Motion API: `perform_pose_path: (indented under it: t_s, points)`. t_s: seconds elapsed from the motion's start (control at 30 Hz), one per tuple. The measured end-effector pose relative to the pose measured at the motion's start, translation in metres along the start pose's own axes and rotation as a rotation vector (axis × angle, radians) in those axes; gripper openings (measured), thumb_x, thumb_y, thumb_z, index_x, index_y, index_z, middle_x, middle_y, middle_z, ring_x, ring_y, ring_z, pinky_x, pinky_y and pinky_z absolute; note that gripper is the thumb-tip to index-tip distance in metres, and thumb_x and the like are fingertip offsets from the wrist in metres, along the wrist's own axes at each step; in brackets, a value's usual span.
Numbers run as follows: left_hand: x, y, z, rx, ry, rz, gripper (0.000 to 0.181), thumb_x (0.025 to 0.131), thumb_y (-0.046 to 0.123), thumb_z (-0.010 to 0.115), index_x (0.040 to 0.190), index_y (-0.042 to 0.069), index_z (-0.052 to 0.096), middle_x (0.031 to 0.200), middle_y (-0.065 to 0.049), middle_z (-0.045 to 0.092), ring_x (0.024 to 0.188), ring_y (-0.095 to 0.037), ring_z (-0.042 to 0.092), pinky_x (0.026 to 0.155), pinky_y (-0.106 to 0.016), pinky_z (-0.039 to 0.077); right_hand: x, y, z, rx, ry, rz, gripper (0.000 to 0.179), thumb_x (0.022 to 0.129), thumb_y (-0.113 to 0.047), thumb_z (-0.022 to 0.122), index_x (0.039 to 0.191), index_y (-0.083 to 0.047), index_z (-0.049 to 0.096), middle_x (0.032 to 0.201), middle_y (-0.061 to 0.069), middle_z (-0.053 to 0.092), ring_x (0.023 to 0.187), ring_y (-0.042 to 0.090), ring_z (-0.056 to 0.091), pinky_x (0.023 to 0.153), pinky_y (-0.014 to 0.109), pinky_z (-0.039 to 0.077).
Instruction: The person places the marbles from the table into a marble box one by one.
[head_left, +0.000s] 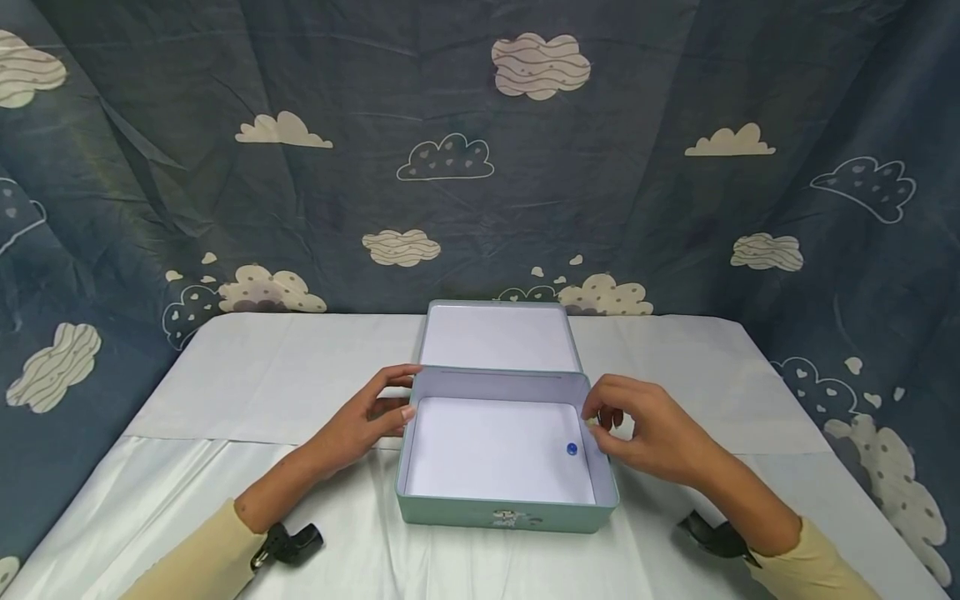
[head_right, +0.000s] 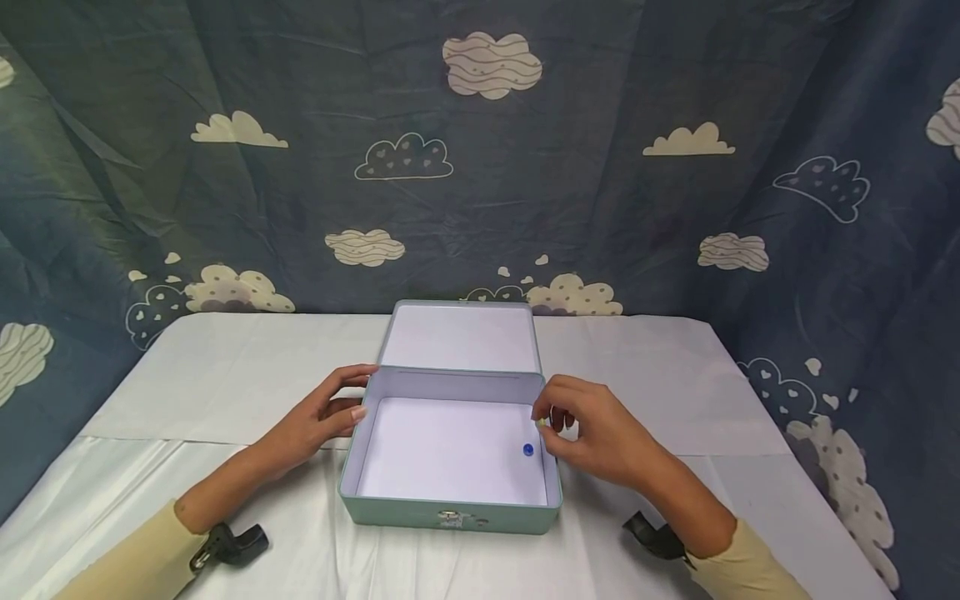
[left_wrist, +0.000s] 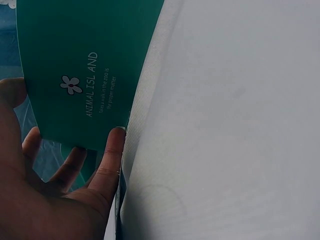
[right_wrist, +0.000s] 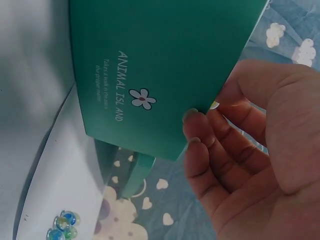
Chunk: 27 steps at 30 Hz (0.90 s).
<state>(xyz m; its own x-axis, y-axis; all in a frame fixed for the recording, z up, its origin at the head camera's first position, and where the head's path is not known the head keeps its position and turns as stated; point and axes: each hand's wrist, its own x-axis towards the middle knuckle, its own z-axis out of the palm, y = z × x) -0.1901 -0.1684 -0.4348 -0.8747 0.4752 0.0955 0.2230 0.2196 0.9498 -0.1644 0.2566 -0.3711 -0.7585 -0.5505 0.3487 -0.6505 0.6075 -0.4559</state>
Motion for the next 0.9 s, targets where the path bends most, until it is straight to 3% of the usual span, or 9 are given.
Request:
perform_pose_path:
  t_s: [0.43,0.6,0.9]
  points:
    - [0.000,0.001,0.000,-0.010,-0.001,0.003,0.059,0.109,0.027,0.064,0.161,0.036,0.038,0.159,-0.016,0.039,0.142,-0.042,0.052,0.095,-0.044,0.061,-0.001,0.001,-0.001,-0.010,-0.012,0.025,0.034,0.084,0.004,0.082,0.098,-0.025,0.072,0.097,-0.010,0.068,0.079,0.009,0.062,0.069,0.023,0.056]
    - [-0.001,0.001,0.001,-0.006,0.000,-0.002,0.059,0.108,0.027,0.064,0.161,0.037,0.038,0.159,-0.016,0.038,0.143,-0.043,0.051,0.095,-0.044,0.061,-0.002,0.004,-0.005,-0.028,0.031,0.014,0.030,0.084,0.004,0.081,0.100,-0.021,0.073,0.097,-0.009,0.068,0.079,0.009,0.062,0.066,0.024,0.056]
    - [0.001,0.000,0.000,-0.011,-0.003,0.006,0.059,0.109,0.027,0.064,0.161,0.036,0.038,0.159,-0.017,0.038,0.142,-0.044,0.052,0.095,-0.044,0.061,-0.003,0.023,-0.018,-0.106,0.127,0.020,0.039,0.083,0.008,0.079,0.099,-0.026,0.071,0.095,-0.015,0.066,0.076,0.008,0.060,0.064,0.024,0.054]
